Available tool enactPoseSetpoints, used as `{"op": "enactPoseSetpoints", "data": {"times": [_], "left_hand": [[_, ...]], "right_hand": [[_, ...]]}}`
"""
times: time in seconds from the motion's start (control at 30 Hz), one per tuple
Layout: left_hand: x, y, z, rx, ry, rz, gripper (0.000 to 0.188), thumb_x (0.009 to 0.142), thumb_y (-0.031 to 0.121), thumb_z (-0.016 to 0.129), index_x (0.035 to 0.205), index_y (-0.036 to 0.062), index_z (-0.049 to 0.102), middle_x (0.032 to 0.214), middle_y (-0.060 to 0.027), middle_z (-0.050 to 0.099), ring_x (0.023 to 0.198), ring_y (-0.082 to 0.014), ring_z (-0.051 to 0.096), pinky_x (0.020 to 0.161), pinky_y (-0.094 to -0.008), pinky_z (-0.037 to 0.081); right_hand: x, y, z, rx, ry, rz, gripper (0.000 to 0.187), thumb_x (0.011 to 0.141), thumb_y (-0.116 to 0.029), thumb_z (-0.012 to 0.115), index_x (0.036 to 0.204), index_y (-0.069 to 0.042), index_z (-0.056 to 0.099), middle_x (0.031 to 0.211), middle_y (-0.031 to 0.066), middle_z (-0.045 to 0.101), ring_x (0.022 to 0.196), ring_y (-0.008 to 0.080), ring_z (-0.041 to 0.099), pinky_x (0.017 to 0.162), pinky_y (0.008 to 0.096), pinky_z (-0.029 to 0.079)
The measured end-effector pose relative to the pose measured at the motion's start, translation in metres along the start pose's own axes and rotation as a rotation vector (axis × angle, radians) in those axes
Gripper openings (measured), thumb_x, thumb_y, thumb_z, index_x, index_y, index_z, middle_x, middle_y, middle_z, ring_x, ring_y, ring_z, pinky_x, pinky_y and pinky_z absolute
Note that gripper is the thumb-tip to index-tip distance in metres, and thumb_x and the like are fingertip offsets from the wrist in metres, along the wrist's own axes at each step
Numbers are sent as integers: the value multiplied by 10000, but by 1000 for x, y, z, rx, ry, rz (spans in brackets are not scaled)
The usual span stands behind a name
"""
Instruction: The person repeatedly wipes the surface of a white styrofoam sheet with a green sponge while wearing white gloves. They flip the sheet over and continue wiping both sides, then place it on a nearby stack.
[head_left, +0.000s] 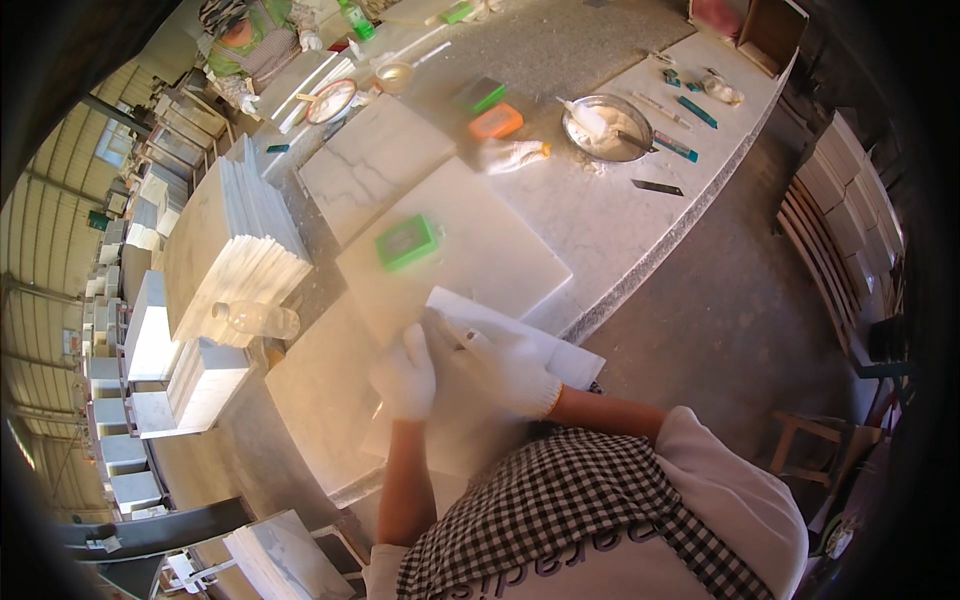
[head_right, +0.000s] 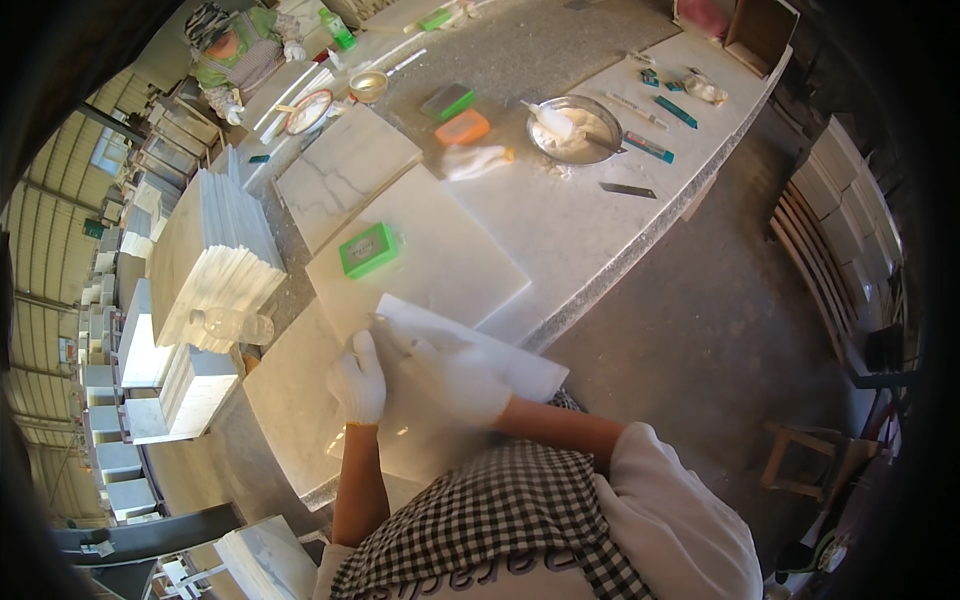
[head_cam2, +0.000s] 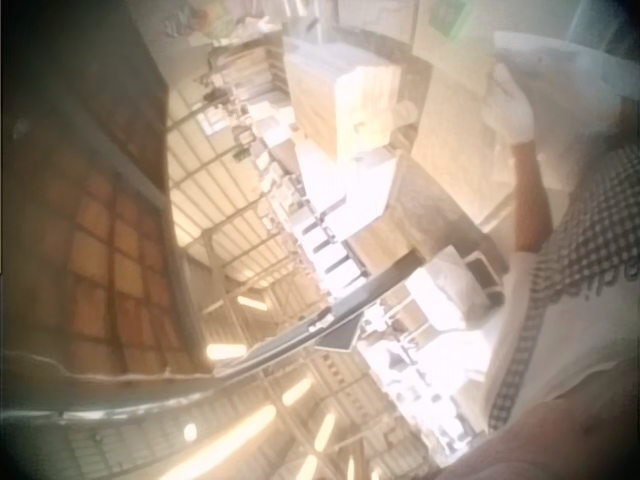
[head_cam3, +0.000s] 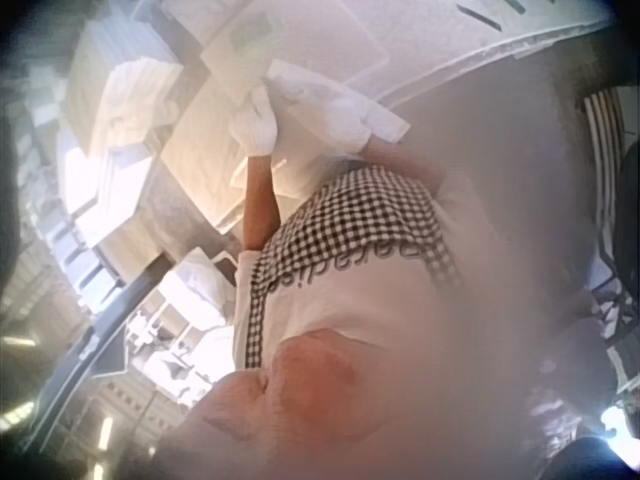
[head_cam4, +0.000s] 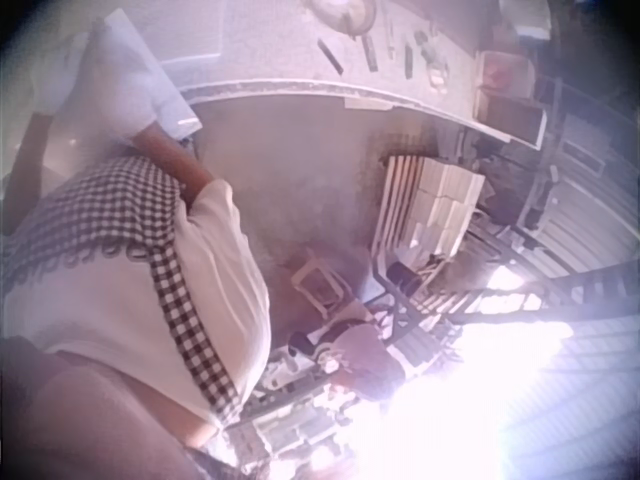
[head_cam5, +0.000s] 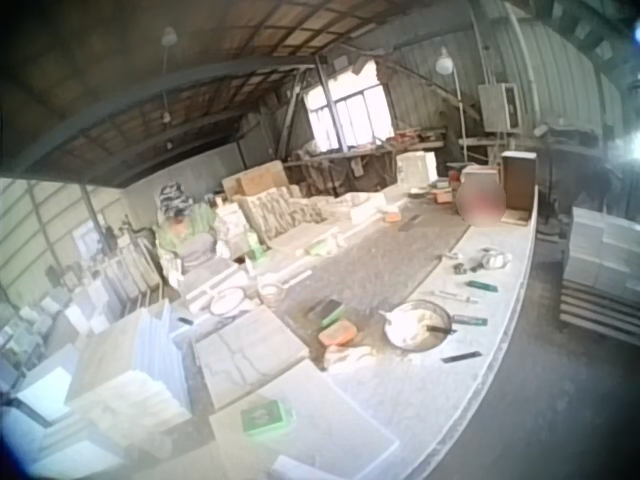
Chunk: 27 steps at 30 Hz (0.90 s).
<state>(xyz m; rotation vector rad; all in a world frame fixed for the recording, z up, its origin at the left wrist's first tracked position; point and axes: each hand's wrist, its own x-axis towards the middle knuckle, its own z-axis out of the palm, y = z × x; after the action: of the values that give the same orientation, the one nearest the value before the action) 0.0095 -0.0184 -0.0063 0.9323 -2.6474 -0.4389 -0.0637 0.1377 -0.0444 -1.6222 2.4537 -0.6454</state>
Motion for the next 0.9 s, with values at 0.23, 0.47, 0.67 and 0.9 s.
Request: {"op": "enactPoseSetpoints", "data": {"times": [0.23, 0.47, 0.67, 0.9], "left_hand": [[-12, 6, 3, 73, 230, 300, 540, 994, 400, 581, 1385, 28, 552, 994, -177, 704, 832, -383, 671, 740, -461, 536], [16, -21, -3, 272, 466, -54, 571, 954, 409, 615, 1421, 91, 535, 1246, -204, 644, 1100, -399, 618, 929, -500, 482], [18, -43, -30, 249, 563, -49, 359, 946, 306, 624, 1212, 68, 657, 1173, -172, 676, 1056, -379, 631, 896, -502, 482], [-13, -19, -6, 21, 357, 20, 395, 975, 404, 586, 1141, 67, 711, 989, -173, 721, 920, -374, 679, 826, -464, 528]], "right_hand": [[-36, 17, -25, 855, 361, 323, 342, 1010, -170, 535, 1303, -3, 593, 1187, 113, 661, 1085, 247, 650, 902, 358, 530], [-71, 28, -36, 929, 299, 509, 240, 994, -172, 601, 1180, -25, 637, 1030, 88, 688, 926, 170, 660, 811, 317, 534], [-81, 48, -16, 925, 318, 622, 230, 999, -211, 593, 1153, -42, 616, 942, 127, 694, 827, 198, 663, 736, 352, 528], [-64, 64, -32, 690, 440, 478, 203, 999, -227, 592, 1131, -79, 635, 854, 124, 705, 755, 258, 705, 672, 370, 524]]}}
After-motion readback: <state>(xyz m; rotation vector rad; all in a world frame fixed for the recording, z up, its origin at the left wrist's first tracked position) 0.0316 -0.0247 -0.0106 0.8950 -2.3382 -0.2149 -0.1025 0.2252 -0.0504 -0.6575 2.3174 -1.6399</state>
